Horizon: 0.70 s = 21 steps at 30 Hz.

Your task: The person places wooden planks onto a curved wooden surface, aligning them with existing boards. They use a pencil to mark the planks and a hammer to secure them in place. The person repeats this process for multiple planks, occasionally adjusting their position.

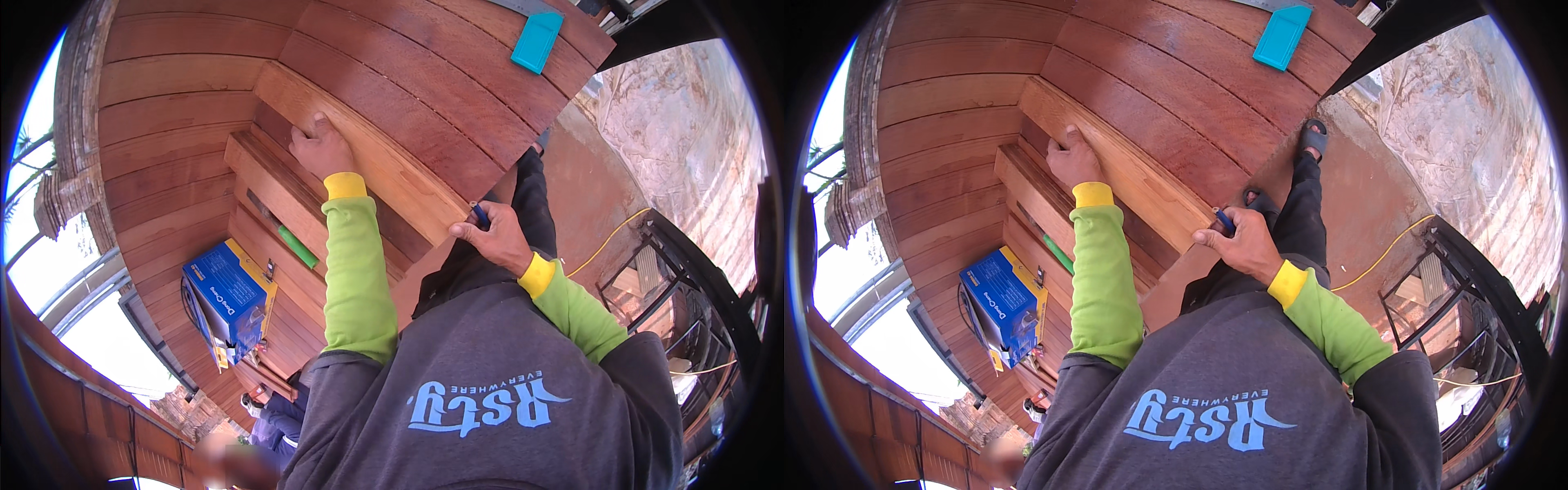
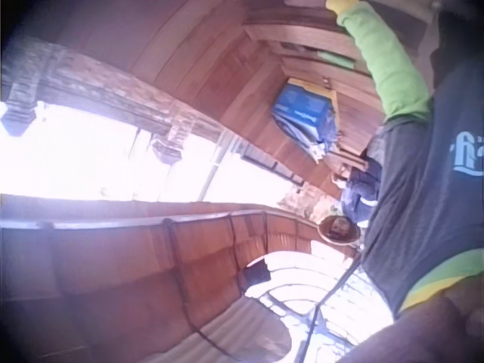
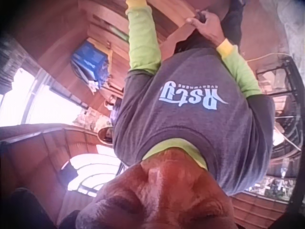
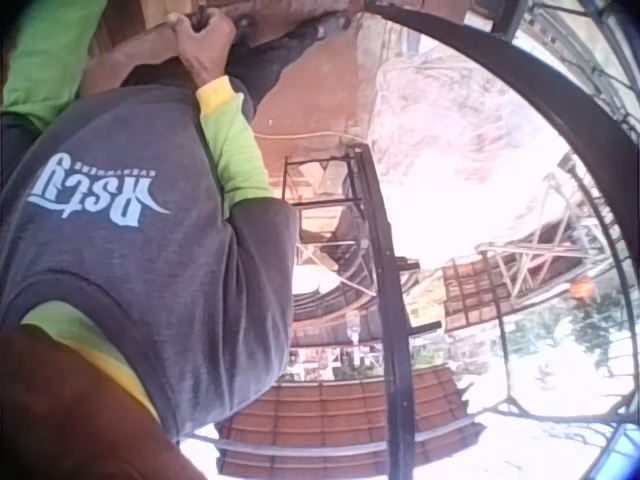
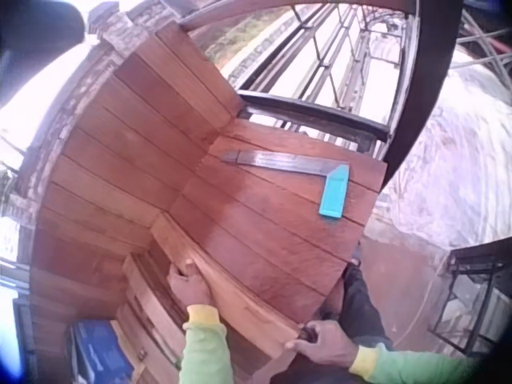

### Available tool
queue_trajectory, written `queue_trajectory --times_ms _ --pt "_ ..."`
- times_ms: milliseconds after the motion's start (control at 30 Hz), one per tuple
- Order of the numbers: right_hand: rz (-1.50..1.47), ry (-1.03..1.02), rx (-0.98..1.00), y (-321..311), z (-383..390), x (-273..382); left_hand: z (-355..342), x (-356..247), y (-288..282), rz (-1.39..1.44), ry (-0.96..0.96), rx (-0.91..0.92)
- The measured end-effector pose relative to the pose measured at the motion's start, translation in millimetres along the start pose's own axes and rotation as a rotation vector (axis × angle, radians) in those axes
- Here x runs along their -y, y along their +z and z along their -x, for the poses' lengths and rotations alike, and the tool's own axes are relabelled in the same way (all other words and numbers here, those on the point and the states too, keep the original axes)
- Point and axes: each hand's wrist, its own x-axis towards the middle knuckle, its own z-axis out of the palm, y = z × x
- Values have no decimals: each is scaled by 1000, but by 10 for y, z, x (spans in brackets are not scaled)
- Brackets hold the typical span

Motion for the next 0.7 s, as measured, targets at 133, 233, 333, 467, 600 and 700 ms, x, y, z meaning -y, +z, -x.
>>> queue_trajectory --times_ms 133,233,333,467,600,700 --pt "32 -14 -23 28 12 -89 82 -232 -14 -144 5 -39" --pt "81 -27 -61 54 4 -41 94 -234 10 -180 16 -88" --pt "111 -50 -82 81 0 -43 98 -231 -17 -212 54 -74" --pt "110 -48 -109 89 -6 -17 117 -319 -48 -288 93 2" --pt "83 16 -104 97 9 -12 -15 -298 -39 -426 138 26" --pt "51 56 -106 116 20 79 -155 -283 -8 -491 158 62"
